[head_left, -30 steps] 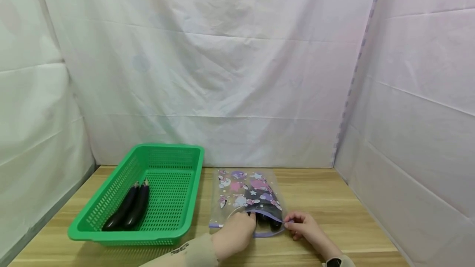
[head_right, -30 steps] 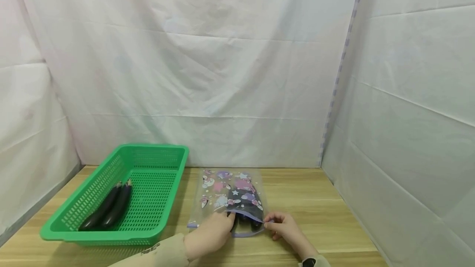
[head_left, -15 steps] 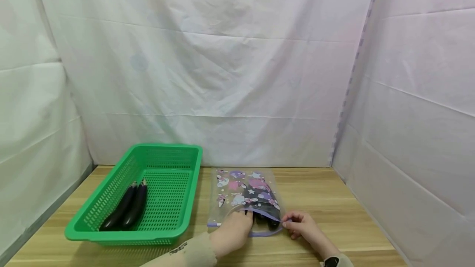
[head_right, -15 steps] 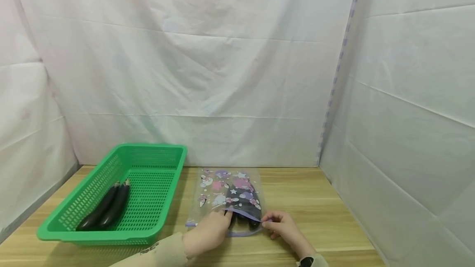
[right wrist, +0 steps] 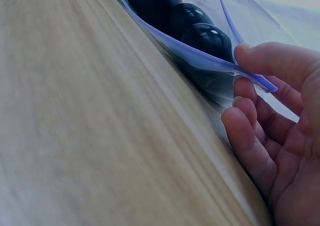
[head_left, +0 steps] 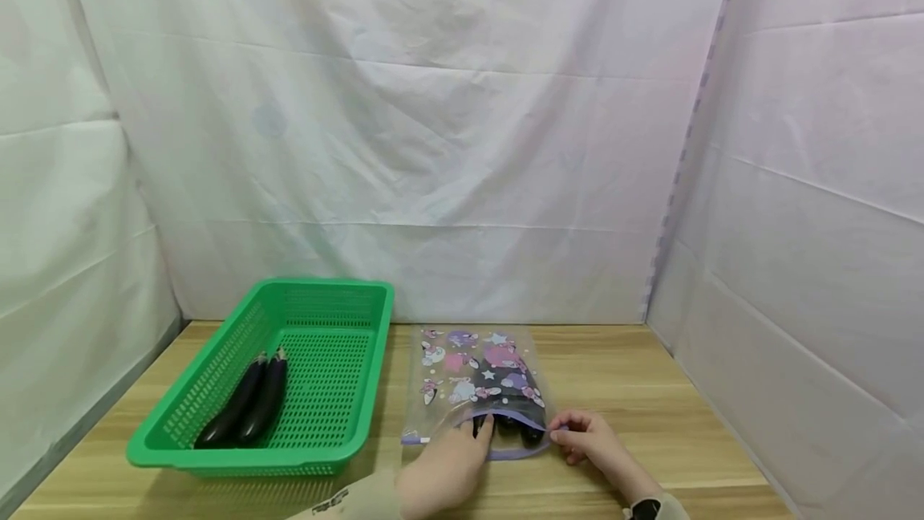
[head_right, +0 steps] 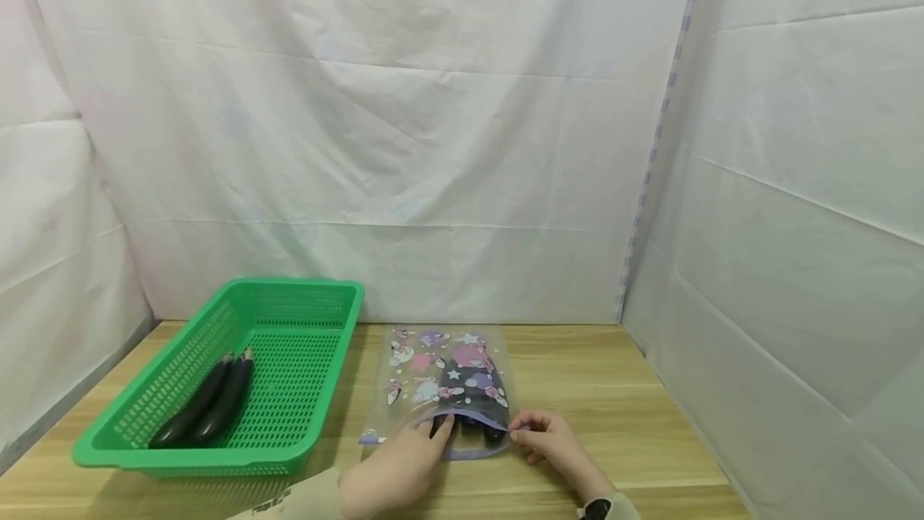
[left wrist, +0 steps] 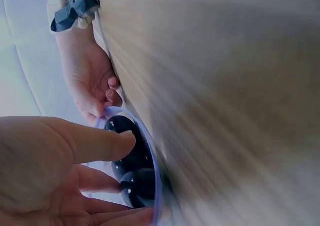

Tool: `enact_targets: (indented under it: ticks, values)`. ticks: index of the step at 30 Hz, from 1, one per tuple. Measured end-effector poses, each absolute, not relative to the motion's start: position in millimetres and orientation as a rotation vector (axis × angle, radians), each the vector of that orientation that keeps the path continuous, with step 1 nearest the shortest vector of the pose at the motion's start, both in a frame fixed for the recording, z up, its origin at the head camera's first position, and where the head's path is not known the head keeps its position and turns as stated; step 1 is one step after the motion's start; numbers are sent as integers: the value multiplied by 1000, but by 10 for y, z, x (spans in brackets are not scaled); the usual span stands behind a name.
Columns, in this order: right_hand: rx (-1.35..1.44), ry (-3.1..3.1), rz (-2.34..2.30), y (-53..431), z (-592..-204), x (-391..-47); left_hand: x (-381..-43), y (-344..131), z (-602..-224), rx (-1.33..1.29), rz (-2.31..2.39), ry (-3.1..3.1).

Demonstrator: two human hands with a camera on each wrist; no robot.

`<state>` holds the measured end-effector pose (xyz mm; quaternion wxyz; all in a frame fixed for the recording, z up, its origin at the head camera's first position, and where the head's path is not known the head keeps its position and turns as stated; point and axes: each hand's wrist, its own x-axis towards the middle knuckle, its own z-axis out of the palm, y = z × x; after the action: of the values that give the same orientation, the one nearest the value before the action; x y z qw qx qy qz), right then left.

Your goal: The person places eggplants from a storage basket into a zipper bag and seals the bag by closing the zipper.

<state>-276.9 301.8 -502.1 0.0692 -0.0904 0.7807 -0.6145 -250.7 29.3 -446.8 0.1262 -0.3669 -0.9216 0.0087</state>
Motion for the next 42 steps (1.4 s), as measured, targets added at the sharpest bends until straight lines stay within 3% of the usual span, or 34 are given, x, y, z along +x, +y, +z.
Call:
enact_targets:
  ticks: [12,37,42]
  values:
    - [-274,2328,-1838,2944,-4804,-2668,-2277,165,-4408,-1126,-129,-2891]
    - [-266,2367,-1830,3023,-5031,-2775,-2224,133,-4407,-1157,-126,-2915]
    - [-277,2365,-1847,3024,-5003,-2759,-2187,53,-4327,-1277,-83,-2826]
